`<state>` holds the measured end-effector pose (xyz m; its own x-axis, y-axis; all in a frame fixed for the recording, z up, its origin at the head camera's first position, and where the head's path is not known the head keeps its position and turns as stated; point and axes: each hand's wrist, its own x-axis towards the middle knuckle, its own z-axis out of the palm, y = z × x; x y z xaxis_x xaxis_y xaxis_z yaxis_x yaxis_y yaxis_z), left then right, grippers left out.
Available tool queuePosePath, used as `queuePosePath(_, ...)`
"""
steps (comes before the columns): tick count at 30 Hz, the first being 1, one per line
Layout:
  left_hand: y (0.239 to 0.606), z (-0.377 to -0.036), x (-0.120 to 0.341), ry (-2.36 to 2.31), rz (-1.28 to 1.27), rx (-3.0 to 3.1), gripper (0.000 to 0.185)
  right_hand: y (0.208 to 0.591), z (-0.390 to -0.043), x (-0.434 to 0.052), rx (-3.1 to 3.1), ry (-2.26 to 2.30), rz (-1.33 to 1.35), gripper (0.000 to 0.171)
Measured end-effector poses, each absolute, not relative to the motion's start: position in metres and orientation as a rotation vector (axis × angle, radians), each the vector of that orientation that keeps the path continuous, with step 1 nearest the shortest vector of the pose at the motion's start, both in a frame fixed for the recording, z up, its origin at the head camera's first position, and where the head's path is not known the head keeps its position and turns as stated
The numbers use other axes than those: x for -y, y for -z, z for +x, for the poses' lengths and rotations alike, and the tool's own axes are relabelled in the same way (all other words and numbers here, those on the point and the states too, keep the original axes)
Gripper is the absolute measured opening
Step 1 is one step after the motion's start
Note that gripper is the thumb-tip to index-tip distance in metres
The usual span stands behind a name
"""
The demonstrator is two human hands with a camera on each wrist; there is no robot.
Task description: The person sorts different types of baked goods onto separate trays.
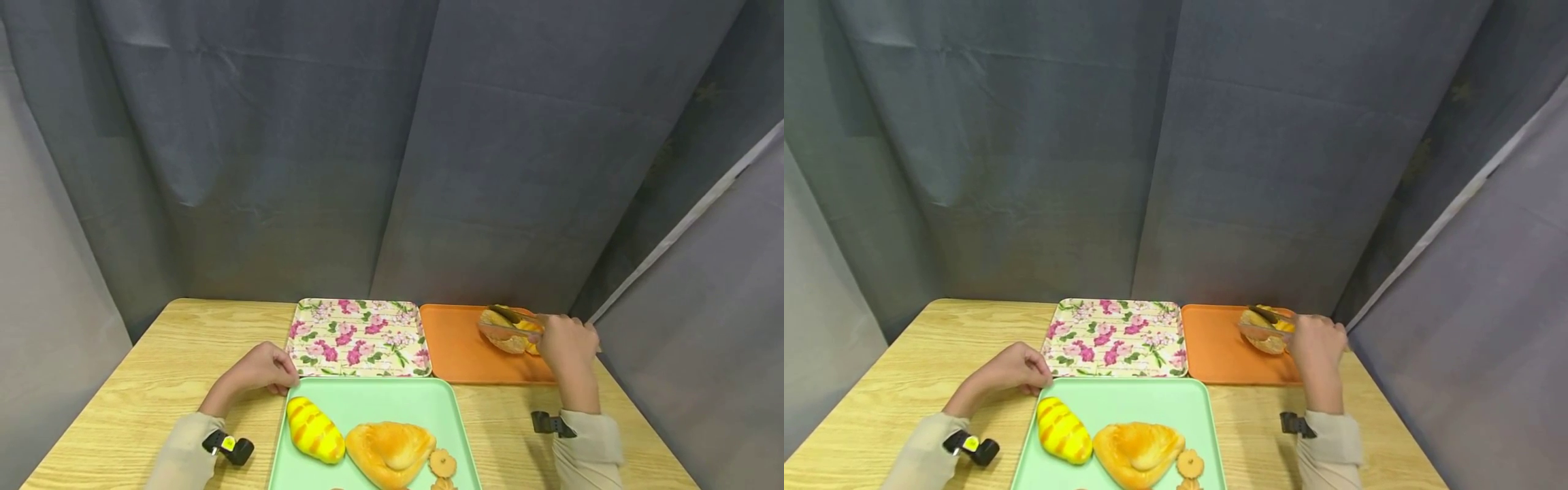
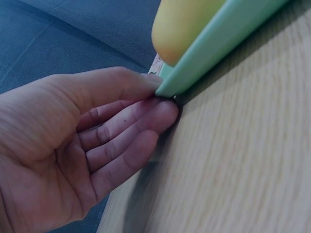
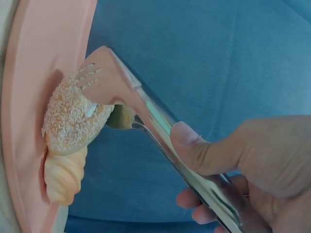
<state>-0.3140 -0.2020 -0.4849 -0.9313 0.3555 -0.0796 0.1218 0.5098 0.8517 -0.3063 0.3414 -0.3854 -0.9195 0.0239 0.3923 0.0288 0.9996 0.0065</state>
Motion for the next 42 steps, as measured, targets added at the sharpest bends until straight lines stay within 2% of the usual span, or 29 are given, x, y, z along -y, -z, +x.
queuePosePath(10, 0.4843, -0.3151, 0.2004, -1.378, 0.402, -2.512, 0.011, 0.3898, -0.3095, -0.3431, 2.783, -0.013, -0.100, 0.042)
queuePosePath(22, 0.4833, -0.3144, 0.2008, -1.377, 0.382, -2.517, 0.011, 0.3900, -0.3089, -0.3424, 2.847, 0.000, -0.102, 0.054)
queuePosePath(42, 0.4868, -0.3153, 0.2019, -1.381, 0.407, -2.510, 0.011, 0.3916, -0.3086, -0.3468, 2.808, -0.122, 0.002, 0.056)
